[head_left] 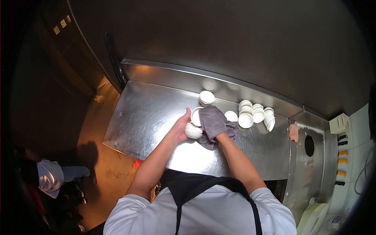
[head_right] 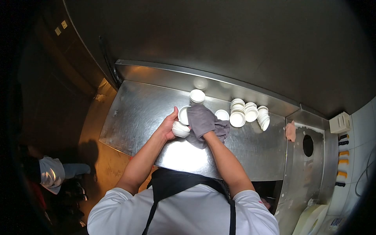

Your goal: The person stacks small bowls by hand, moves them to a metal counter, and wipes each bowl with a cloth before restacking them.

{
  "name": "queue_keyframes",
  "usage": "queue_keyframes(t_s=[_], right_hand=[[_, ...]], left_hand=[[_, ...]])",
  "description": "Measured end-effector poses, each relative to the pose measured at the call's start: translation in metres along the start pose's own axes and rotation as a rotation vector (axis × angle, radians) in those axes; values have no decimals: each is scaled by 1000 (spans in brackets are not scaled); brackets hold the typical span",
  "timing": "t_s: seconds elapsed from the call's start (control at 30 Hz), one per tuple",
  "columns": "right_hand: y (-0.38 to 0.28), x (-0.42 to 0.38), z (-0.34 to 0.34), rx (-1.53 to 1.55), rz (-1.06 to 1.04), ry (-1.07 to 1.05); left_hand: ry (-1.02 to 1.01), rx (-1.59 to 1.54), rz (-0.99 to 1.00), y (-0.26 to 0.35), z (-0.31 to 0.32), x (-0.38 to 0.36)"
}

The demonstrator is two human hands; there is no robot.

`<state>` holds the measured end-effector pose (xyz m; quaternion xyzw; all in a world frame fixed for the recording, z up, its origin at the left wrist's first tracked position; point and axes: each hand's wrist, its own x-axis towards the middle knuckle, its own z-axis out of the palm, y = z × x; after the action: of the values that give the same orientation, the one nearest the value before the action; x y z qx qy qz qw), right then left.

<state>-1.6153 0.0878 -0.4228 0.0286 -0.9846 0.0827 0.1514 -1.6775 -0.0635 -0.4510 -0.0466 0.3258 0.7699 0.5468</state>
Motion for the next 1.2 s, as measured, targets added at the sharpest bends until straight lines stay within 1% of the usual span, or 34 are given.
queue_keyframes(t_s=[0.07, 0.1, 0.17, 0.23, 0.3, 0.33, 0.37, 0.4, 0.43, 0.47, 0.5, 0.53, 0.57, 0.6, 0.63, 0.67, 0.73, 0.83, 0.9, 0.97, 1.0, 1.03, 1.07, 1.1, 1.13, 1.17, 1.2], right_hand=[[8, -1, 11, -28, 137, -32], [9, -4, 17, 27, 168, 5], [-7, 2, -4, 239, 263, 89], [-5, 8, 2, 236, 222, 138], [2, 9, 4, 208, 257, 80], [8, 8, 4, 195, 276, 51], [16, 8, 13, -133, 40, 65], [24, 8, 21, -110, 98, 112], [29, 11, 21, -88, 156, 159], [35, 12, 24, -65, 214, 206], [64, 9, 77, -60, 161, 530], [69, 13, 78, 9, 287, 416], [75, 18, 78, 78, 409, 299], [79, 22, 80, 147, 528, 179], [82, 24, 86, 323, 612, 253], [85, 23, 91, 281, 529, 308], [86, 21, 95, 200, 365, 413], [88, 23, 82, -112, 129, 95], [102, 28, 104, 278, 262, 68], [82, 29, 75, 298, 291, -26], [70, 30, 58, 306, 305, -74], [42, 26, 20, 82, 207, -133], [26, 18, 2, -142, 106, -190], [53, -7, 71, -32, 112, 48], [37, -6, 58, -19, -27, 18], [19, -3, 41, 75, -150, 34], [4, -1, 35, 232, -238, 70]], left_hand=[[24, 17, 54, -1, -5, 3], [37, 5, 33, 0, -10, 5], [58, 21, 11, 1, -3, 5], [65, 87, -1, 2, -3, 10], [61, 207, -3, 1, -12, 19], [101, 177, 4, 0, -6, 16], [142, 148, 12, -1, 8, 9], [181, 119, 20, -2, 17, 5], [263, 112, 33, -4, 18, 4], [300, 66, 37, -6, 15, 4], [337, 19, 41, -7, 9, 8], [374, -27, 46, -6, 6, 9], [395, -11, 87, -7, 3, 9], [374, -39, 86, -7, -2, 8], [354, -69, 85, -5, -1, 3], [334, -99, 85, -2, -1, -1], [362, -125, 106, 0, -2, -6], [385, -112, 117, 0, -1, -11], [384, -117, 123, 0, -1, -11], [375, -156, 136, -1, -3, -10], [408, -164, 175, -1, -3, -10], [438, -171, 216, -2, -2, -9], [468, -179, 258, -2, -2, -8], [456, -158, 331, -1, 0, -7], [446, -136, 401, -1, 1, -5], [437, -111, 469, -1, 2, -4], [440, -17, 593, -5, -1, 7]])
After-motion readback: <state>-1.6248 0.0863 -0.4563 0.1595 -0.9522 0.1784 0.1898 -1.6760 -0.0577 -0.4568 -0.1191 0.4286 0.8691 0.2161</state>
